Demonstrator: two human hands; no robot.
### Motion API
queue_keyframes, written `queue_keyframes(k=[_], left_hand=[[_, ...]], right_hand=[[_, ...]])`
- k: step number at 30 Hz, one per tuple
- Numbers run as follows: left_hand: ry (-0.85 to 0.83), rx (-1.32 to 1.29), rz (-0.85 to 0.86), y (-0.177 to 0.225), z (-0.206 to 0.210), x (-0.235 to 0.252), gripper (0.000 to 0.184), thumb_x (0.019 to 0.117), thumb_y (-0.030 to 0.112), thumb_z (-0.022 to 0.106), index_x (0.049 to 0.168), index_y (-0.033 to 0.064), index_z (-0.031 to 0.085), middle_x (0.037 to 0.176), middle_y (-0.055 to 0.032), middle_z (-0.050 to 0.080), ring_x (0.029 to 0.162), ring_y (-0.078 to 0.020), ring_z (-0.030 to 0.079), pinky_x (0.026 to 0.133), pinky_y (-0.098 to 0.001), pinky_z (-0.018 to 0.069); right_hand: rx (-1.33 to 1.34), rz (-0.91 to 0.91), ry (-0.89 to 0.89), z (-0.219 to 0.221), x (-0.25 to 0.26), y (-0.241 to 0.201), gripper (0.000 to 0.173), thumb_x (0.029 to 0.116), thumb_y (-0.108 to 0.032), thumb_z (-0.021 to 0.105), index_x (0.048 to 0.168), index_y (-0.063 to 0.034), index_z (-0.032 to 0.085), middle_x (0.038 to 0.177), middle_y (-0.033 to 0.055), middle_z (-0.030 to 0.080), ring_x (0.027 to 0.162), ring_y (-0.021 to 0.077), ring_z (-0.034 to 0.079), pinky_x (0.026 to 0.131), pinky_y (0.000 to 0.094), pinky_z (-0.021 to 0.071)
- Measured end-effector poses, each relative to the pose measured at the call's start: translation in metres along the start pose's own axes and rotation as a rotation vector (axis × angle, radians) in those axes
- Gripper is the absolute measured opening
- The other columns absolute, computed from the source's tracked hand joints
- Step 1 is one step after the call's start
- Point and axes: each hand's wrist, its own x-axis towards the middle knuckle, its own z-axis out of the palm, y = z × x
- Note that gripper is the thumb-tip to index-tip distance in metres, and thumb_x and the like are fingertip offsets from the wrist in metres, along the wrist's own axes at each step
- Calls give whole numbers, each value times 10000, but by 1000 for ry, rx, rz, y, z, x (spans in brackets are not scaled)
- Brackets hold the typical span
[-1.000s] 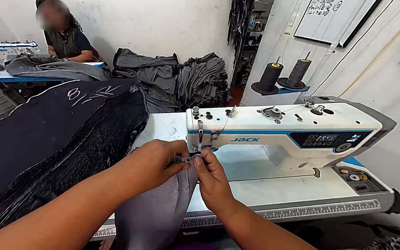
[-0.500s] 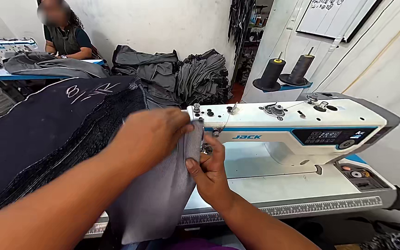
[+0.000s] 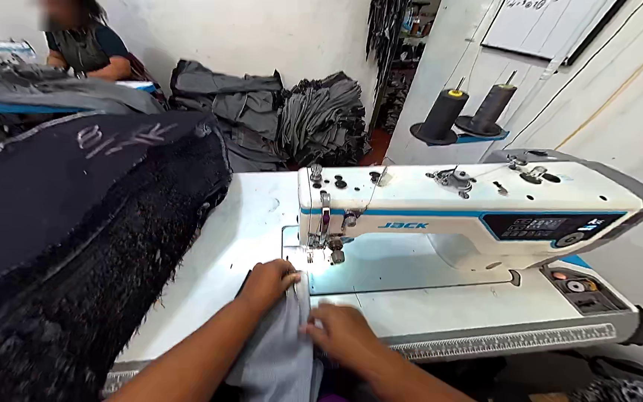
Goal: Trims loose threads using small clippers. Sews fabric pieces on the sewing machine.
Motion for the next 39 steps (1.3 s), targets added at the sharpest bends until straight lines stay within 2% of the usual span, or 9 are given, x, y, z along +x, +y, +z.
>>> queue_keyframes(k=[1, 3, 4, 6, 17, 22, 28, 35, 39], left_hand=[[5, -11, -63, 4, 3, 1, 351, 1047, 311, 603, 1206, 16, 704, 1214, -178, 697, 1168, -334, 647, 1067, -544, 438], [67, -18, -101, 6, 12, 6, 340, 1041, 318, 607, 1184, 30, 721, 1217, -159, 699, 1181, -323, 639, 1080, -554, 414], [100, -7, -77, 5, 13, 11, 350, 1049, 323, 586, 1183, 30, 722, 1224, -152, 698, 1199, -316, 628, 1091, -550, 399], [139, 18, -13, 4, 11, 21, 362, 1064, 311, 549, 1181, 13, 717, 1214, -159, 697, 1198, -316, 626, 1090, -542, 387], [191, 83, 83, 0, 13, 39, 301, 1045, 243, 590, 1129, -10, 730, 1102, -168, 719, 1100, -325, 660, 1011, -534, 440], [138, 110, 65, 5, 7, 41, 338, 1054, 267, 567, 1177, -9, 720, 1158, -165, 712, 1154, -317, 646, 1057, -508, 416], [154, 119, 83, 0, 6, 48, 368, 1048, 285, 570, 1088, -51, 715, 1122, -190, 705, 1130, -331, 645, 1042, -509, 406], [244, 181, 25, 1, -5, 74, 295, 994, 159, 603, 1158, -68, 694, 1221, -224, 694, 1216, -386, 629, 1067, -563, 420], [302, 185, 27, -4, -6, 86, 276, 974, 164, 649, 1137, -51, 704, 1188, -205, 704, 1192, -373, 642, 1037, -572, 438]], right_hand=[[-90, -37, 78, 1, 7, 5, 381, 1024, -359, 588, 1211, -60, 733, 1253, 167, 685, 1213, 386, 606, 1034, 615, 433], [-168, -30, 73, 4, 20, 17, 536, 1005, -465, 587, 1444, -158, 605, 1566, 47, 498, 1507, 367, 337, 1187, 698, 161], [-185, -15, 60, 2, 27, 22, 638, 994, -538, 567, 1525, -189, 513, 1631, 3, 409, 1561, 357, 220, 1191, 730, 60], [-191, 20, 56, -4, 38, 28, 763, 962, -629, 556, 1581, -204, 422, 1668, -24, 336, 1583, 360, 128, 1175, 752, -18], [-155, 117, 28, -9, 49, 27, 767, 951, -665, 543, 1579, -240, 425, 1663, -60, 342, 1589, 325, 111, 1180, 732, -39], [-161, 104, 66, -9, 49, 28, 769, 943, -663, 557, 1567, -228, 447, 1645, -41, 380, 1582, 340, 148, 1180, 736, -28], [-142, 97, 104, -6, 48, 28, 718, 957, -632, 560, 1534, -209, 499, 1622, -41, 421, 1574, 326, 189, 1183, 732, -8], [-92, 74, 173, -2, 48, 30, 530, 1027, -458, 532, 1486, -196, 564, 1576, -30, 489, 1557, 317, 250, 1181, 735, 13], [-94, 57, 229, 3, 51, 32, 452, 1045, -387, 506, 1441, -196, 613, 1536, -38, 537, 1539, 315, 299, 1188, 726, 41]])
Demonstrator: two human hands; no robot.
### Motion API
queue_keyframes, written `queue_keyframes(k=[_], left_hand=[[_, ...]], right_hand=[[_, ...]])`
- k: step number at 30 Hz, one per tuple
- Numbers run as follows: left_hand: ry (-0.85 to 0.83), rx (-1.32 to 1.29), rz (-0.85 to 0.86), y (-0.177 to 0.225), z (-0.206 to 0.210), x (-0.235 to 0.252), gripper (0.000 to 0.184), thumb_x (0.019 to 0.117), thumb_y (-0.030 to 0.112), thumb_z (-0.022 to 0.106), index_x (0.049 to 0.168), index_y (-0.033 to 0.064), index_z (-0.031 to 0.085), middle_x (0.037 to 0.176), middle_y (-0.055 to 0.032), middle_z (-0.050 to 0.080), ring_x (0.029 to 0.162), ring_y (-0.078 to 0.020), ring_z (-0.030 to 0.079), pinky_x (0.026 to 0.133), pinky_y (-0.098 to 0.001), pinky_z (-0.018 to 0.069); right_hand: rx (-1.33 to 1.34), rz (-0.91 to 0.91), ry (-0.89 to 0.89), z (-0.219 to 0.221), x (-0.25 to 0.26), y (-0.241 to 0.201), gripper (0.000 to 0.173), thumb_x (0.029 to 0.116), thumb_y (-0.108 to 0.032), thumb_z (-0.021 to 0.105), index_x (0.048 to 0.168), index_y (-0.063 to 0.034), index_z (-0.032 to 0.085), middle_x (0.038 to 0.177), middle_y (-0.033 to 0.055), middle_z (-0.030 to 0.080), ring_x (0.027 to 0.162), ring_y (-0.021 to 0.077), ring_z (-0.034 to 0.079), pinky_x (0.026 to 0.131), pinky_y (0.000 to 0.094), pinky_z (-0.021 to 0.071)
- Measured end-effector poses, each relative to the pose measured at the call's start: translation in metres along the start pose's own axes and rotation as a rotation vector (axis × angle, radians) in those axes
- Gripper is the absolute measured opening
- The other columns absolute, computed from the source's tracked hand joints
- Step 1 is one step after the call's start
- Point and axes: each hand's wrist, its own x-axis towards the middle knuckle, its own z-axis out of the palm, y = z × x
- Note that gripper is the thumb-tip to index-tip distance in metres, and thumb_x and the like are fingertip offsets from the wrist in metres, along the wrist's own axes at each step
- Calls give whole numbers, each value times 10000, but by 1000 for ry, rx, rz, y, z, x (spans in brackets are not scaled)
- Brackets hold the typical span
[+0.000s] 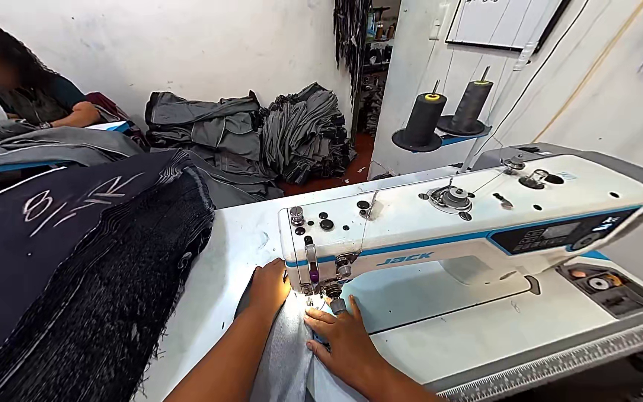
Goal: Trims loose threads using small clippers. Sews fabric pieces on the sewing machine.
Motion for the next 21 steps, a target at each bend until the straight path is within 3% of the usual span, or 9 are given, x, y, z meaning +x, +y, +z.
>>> queue_keyframes(k=[4, 7, 10, 12, 15, 18, 19, 20, 21], left_hand=[[-32, 21, -26, 4, -5, 0, 283, 993, 172, 634, 1166, -41, 703, 1213, -199, 699, 1202, -366, 635, 1051, -575, 420], [-63, 63, -64, 4, -11, -4, 300, 1033, 218, 590, 1209, -4, 692, 1250, -198, 682, 1227, -368, 615, 1070, -578, 401], [-94, 51, -131, -20, -25, -20, 472, 1040, 396, 595, 1304, 9, 651, 1304, -225, 651, 1275, -409, 577, 1100, -619, 373], [-199, -71, -295, -48, -49, -48, 599, 992, 461, 659, 1385, 13, 598, 1348, -264, 625, 1308, -441, 559, 1131, -635, 364], [-351, -316, -385, -100, -71, -114, 484, 952, 307, 751, 1239, -68, 647, 1165, -292, 661, 1109, -411, 634, 1018, -586, 471], [-317, -311, -367, -95, -69, -189, 312, 1022, 232, 641, 1158, -44, 691, 1077, -247, 700, 1036, -374, 670, 977, -580, 490], [-221, -226, -312, -81, -68, -211, 275, 1041, 190, 593, 1169, -24, 706, 1101, -234, 715, 1067, -388, 684, 986, -603, 495], [-85, -119, -195, -65, -68, -232, 234, 1021, 114, 585, 1142, -22, 732, 1087, -229, 733, 1047, -407, 709, 947, -624, 528], [93, -18, -26, -52, -68, -247, 181, 966, 65, 621, 1049, -19, 758, 988, -212, 747, 931, -399, 741, 829, -614, 582]], right_hand=[[7, -21, 33, 2, 0, 2, 462, 1048, -419, 488, 1424, -190, 627, 1525, -30, 549, 1532, 316, 315, 1196, 713, 49], [-4, -29, 51, 4, 0, 2, 586, 1018, -572, 480, 1436, -184, 615, 1533, -16, 542, 1521, 334, 333, 1201, 710, 68], [-43, -21, -12, 3, -2, -2, 630, 1000, -594, 509, 1482, -193, 566, 1575, -15, 491, 1537, 340, 295, 1208, 703, 66], [-28, -63, -58, 6, -10, -8, 612, 987, -551, 566, 1479, -187, 570, 1579, -7, 486, 1541, 350, 280, 1198, 722, 61], [-5, -151, -144, 14, -27, -25, 615, 988, -508, 595, 1480, -140, 565, 1599, 23, 459, 1554, 355, 245, 1191, 731, 45], [-77, -251, -180, 15, -31, -39, 599, 1000, -473, 596, 1470, -103, 567, 1585, 64, 474, 1543, 373, 266, 1191, 729, 67], [-118, -366, -90, 15, -34, -46, 532, 1001, -404, 618, 1427, -85, 606, 1526, 90, 541, 1506, 391, 344, 1180, 738, 121], [-181, -576, 136, 20, -35, -53, 427, 968, -286, 663, 1347, -90, 671, 1412, 102, 641, 1403, 398, 497, 1123, 747, 272], [-262, -810, 371, 20, -32, -65, 373, 928, -164, 666, 1300, -149, 690, 1344, 71, 686, 1321, 352, 589, 1060, 704, 399]])
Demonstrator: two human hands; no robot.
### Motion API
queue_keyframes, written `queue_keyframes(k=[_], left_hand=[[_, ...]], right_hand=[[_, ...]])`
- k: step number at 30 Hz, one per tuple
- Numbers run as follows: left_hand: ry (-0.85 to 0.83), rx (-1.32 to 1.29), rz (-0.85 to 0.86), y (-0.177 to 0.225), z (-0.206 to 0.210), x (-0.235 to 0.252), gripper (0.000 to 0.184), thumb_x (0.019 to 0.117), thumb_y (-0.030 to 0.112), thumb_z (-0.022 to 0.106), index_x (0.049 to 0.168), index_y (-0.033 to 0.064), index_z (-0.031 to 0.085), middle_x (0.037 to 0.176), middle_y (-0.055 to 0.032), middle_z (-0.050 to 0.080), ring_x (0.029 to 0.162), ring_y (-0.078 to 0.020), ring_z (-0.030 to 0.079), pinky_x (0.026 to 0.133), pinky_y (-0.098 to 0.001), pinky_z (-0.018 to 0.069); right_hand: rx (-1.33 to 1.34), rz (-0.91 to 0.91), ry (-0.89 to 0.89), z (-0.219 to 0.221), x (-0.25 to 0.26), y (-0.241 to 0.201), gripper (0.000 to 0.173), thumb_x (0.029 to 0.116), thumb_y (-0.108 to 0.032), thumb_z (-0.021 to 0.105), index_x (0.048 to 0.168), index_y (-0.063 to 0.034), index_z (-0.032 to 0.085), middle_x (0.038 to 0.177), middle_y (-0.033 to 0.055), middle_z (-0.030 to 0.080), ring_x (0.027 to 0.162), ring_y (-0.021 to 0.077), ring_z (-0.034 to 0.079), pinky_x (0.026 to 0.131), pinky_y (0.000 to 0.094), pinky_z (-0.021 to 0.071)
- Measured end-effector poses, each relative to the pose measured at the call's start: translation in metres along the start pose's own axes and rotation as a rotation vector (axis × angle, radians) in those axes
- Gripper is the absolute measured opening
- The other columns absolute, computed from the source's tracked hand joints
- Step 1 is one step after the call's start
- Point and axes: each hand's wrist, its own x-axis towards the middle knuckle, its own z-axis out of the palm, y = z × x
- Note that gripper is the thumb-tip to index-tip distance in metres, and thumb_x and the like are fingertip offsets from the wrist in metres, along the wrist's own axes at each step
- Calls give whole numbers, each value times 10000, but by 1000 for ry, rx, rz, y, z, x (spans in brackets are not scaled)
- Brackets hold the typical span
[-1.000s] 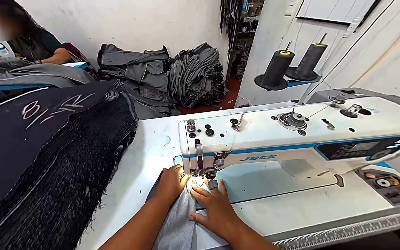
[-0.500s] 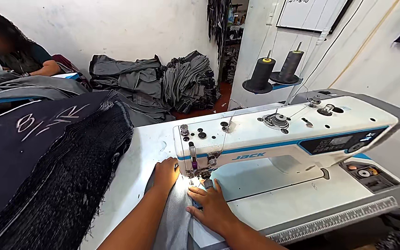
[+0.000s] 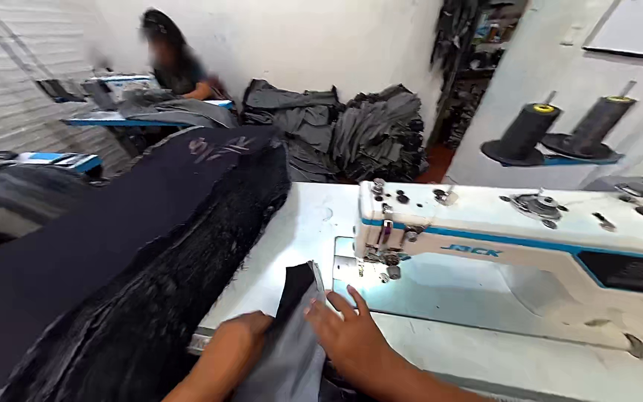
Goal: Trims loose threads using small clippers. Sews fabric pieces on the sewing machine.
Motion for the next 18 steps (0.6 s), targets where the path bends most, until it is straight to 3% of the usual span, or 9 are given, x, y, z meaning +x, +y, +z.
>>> queue_keyframes(k=[2, 3, 5, 8, 11, 13, 15, 17, 18], left_hand=[[288, 114, 307, 23, -10, -19, 119, 867, 77, 646, 867, 6, 741, 815, -146, 733, 711, -307, 744, 614, -492, 611], [359, 140, 406, 32, -17, -27, 131, 879, 105, 627, 833, 30, 725, 797, -116, 729, 683, -261, 732, 588, -427, 604], [444, 152, 481, 38, -28, -40, 148, 912, 131, 591, 868, 54, 710, 841, -89, 736, 716, -199, 726, 611, -336, 592], [562, 90, 402, 22, -19, -57, 89, 854, 92, 632, 840, 57, 713, 828, -84, 748, 717, -187, 733, 616, -328, 592], [576, 8, 129, -10, 7, -81, 84, 733, 51, 722, 811, 34, 750, 800, -107, 752, 728, -257, 753, 643, -460, 618], [394, -92, -210, -30, 16, -103, 145, 784, 6, 738, 922, -10, 779, 932, -189, 767, 892, -372, 756, 817, -609, 590], [35, -185, -549, -54, 17, -127, 214, 928, 23, 653, 1113, -26, 748, 1134, -253, 726, 1120, -441, 680, 1013, -643, 482], [-202, -297, -641, -77, 18, -164, 223, 965, -12, 585, 1137, -61, 718, 1146, -300, 696, 1145, -465, 648, 1028, -634, 456], [-251, -346, -633, -82, 12, -186, 208, 957, -33, 587, 1111, -78, 719, 1112, -305, 699, 1112, -462, 654, 1007, -631, 462]], right_hand=[[-117, -317, 144, -18, 32, -19, 497, 924, -18, 602, 1386, -203, 603, 1330, 76, 677, 1300, 307, 602, 1099, 611, 406], [-122, -383, 174, -29, 45, -30, 457, 921, -6, 611, 1352, -156, 638, 1143, 95, 739, 1126, 305, 697, 1040, 587, 479], [-78, -377, 119, -60, 67, -47, 204, 839, -21, 646, 1007, -59, 754, 690, 84, 680, 639, 260, 693, 662, 456, 573], [241, -246, -282, -149, 77, -73, 70, 836, 21, 646, 779, 5, 684, 655, 166, 650, 614, 349, 685, 529, 520, 521], [492, -258, -241, -227, 66, -72, 156, 868, 43, 545, 755, 39, 653, 645, 174, 618, 587, 299, 626, 523, 453, 457], [596, -255, -195, -257, 62, -51, 190, 916, 9, 498, 789, 39, 635, 671, 111, 594, 611, 135, 553, 554, 289, 426], [520, -211, -162, -256, 71, -18, 180, 912, -136, 510, 807, -120, 655, 667, -92, 564, 607, -81, 495, 528, 106, 387], [286, -102, -282, -234, 88, 8, 173, 863, -424, 658, 806, -262, 640, 652, -169, 557, 577, -82, 518, 483, 141, 421], [169, -35, -425, -223, 99, 13, 272, 815, -474, 767, 853, -227, 660, 727, -106, 603, 662, 23, 589, 562, 266, 492]])
